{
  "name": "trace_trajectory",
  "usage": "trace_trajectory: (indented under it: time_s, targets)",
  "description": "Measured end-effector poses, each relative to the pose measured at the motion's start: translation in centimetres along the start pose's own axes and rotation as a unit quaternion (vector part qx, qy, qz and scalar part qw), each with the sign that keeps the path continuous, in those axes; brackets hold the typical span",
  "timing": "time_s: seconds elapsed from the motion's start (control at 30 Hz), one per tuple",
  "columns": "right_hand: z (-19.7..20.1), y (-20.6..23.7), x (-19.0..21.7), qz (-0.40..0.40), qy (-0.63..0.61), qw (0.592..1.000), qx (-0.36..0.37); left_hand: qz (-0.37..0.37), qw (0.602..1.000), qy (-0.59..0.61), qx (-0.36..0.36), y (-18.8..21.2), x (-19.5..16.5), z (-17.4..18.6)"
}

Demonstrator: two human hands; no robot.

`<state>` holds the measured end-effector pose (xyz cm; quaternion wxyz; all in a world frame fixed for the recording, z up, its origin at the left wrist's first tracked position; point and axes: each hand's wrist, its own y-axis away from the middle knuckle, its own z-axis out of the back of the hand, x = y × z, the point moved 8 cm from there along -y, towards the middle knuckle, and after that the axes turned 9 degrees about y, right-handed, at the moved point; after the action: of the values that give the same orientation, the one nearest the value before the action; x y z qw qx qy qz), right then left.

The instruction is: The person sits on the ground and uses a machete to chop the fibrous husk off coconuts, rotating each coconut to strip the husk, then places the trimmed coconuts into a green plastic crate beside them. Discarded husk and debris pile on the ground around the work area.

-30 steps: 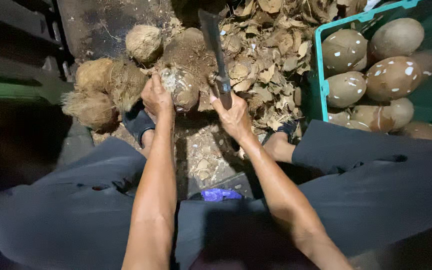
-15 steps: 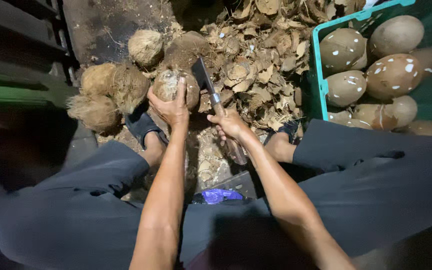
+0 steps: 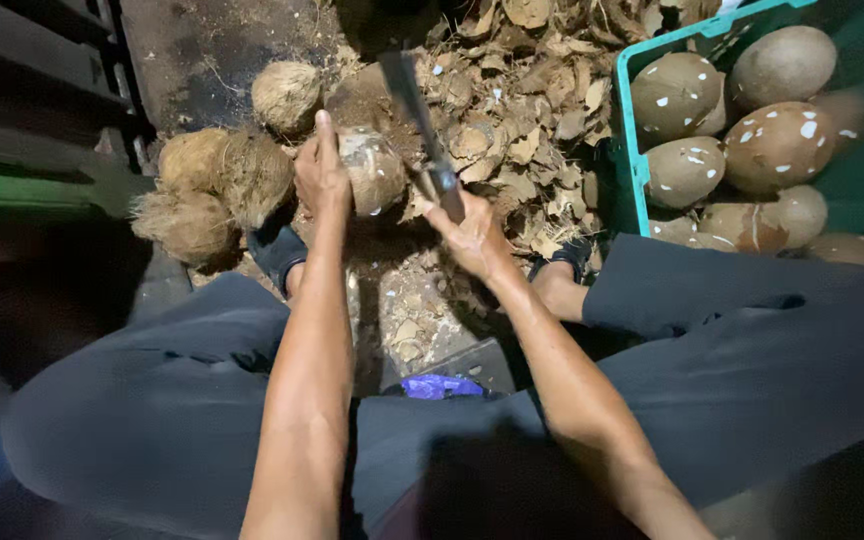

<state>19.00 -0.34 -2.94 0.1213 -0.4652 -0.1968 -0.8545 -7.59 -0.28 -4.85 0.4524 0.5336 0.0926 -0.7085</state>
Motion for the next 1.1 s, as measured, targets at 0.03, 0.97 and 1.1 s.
trace_trajectory:
  time_s: [0.03, 0.97, 1.1]
  targets:
    - [-0.5, 0.1, 0.0, -0.014, 0.009, 1.000, 0.012, -0.012, 1.000, -0.021, -0.007, -0.1, -0.5, -0.3]
    - [-1.8, -0.6, -0.6, 0.074, 0.016, 0.995, -0.070, -0.050, 0.993, -0.103, -0.032, -0.7, -2.6, -1.7]
    - [-3.2, -0.6, -2.6, -0.042, 0.052, 0.998, -0.015, -0.033, 0.997, -0.067, -0.022, -0.6, -1.8, -1.9]
